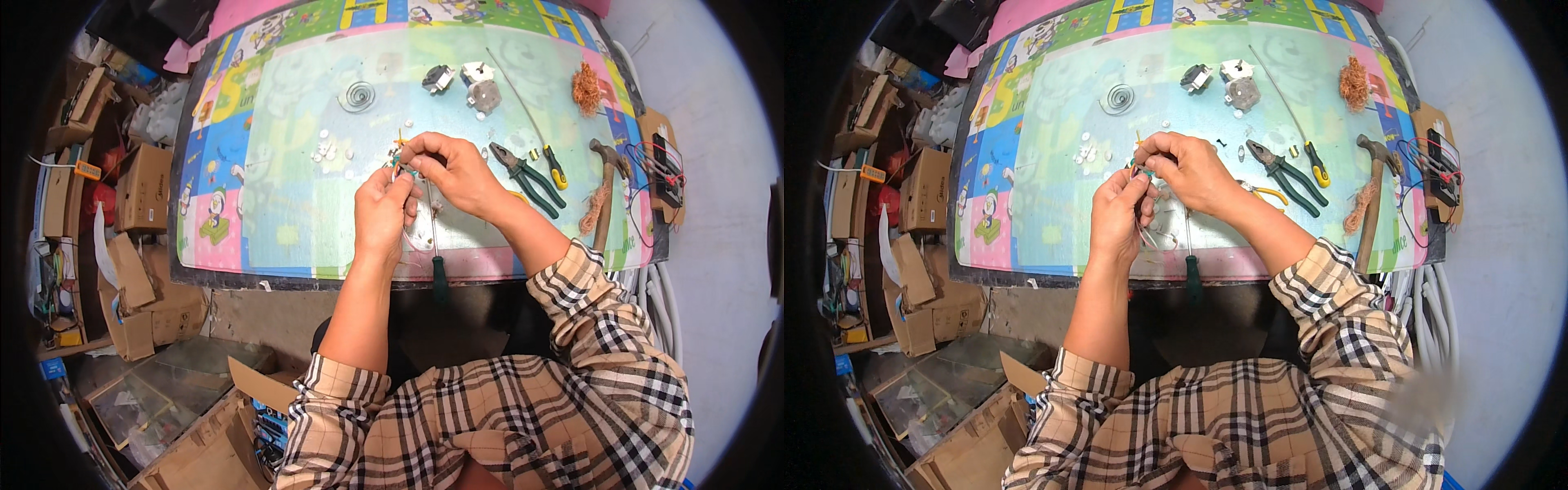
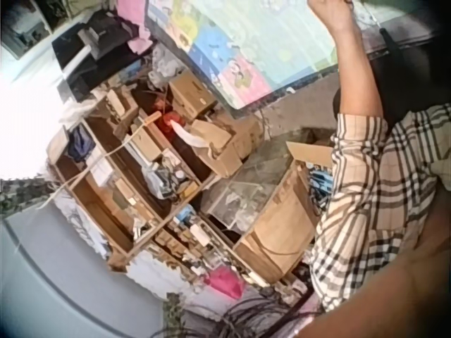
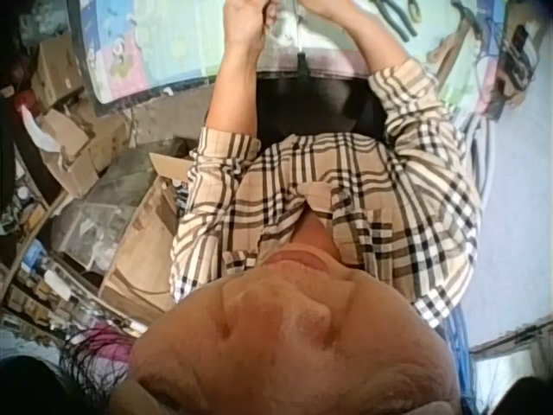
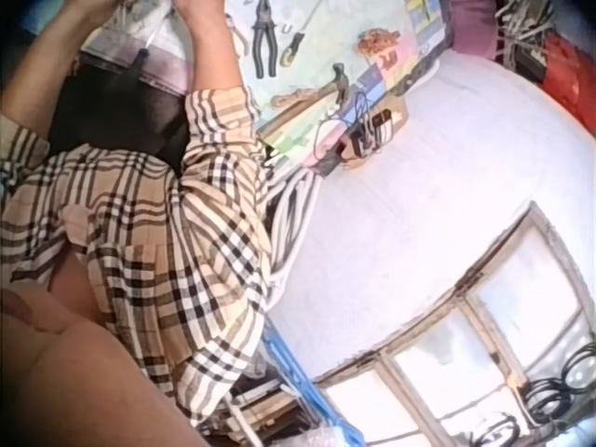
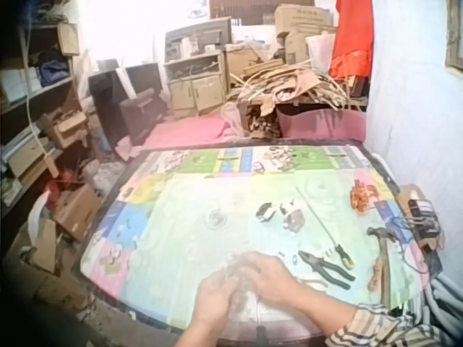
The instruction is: The person assembles small electrical components on a colorful table, using pliers and a screwdriver to strip wires and connect parts. They handle multiple small white plastic pieces and wires, occasionally reaching for additional items from nearby boxes.
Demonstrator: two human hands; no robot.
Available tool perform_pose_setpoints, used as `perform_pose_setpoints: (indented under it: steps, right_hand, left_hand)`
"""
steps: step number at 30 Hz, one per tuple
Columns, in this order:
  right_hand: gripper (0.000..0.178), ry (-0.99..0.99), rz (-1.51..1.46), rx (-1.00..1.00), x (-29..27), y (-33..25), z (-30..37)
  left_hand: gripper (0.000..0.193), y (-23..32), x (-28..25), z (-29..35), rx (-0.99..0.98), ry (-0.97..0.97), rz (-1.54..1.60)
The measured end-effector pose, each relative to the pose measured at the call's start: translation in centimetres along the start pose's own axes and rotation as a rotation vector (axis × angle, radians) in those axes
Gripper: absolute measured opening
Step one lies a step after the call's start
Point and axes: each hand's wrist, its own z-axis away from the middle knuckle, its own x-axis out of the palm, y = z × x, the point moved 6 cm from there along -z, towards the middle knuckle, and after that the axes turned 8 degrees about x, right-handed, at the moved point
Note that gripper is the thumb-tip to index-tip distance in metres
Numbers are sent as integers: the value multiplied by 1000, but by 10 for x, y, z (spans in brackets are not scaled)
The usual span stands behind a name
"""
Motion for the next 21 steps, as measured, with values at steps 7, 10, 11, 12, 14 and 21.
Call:
perform_pose_setpoints:
  steps: [7, 10, 11, 12, 14, 21]
  right_hand:
    - [15, 184, 98, -75, 3, -12, 11]
    - [12, 212, 117, -118, -3, -15, 11]
    - [12, 215, 138, -129, -6, -17, 11]
    - [11, 273, 272, -230, -10, -15, 10]
    - [11, 376, 350, -457, -4, -8, 10]
    - [15, 212, 405, -512, 16, -21, 29]
  left_hand:
    - [9, 12, 0, 2, 267, 115, -146]
    - [9, 16, 11, 6, 395, 129, -315]
    - [10, 16, 10, 9, 380, 123, -328]
    - [11, 13, 13, 8, 364, 83, -319]
    - [15, 3, 14, 3, 243, -27, -105]
    - [27, -7, 0, -8, -128, -5, 419]
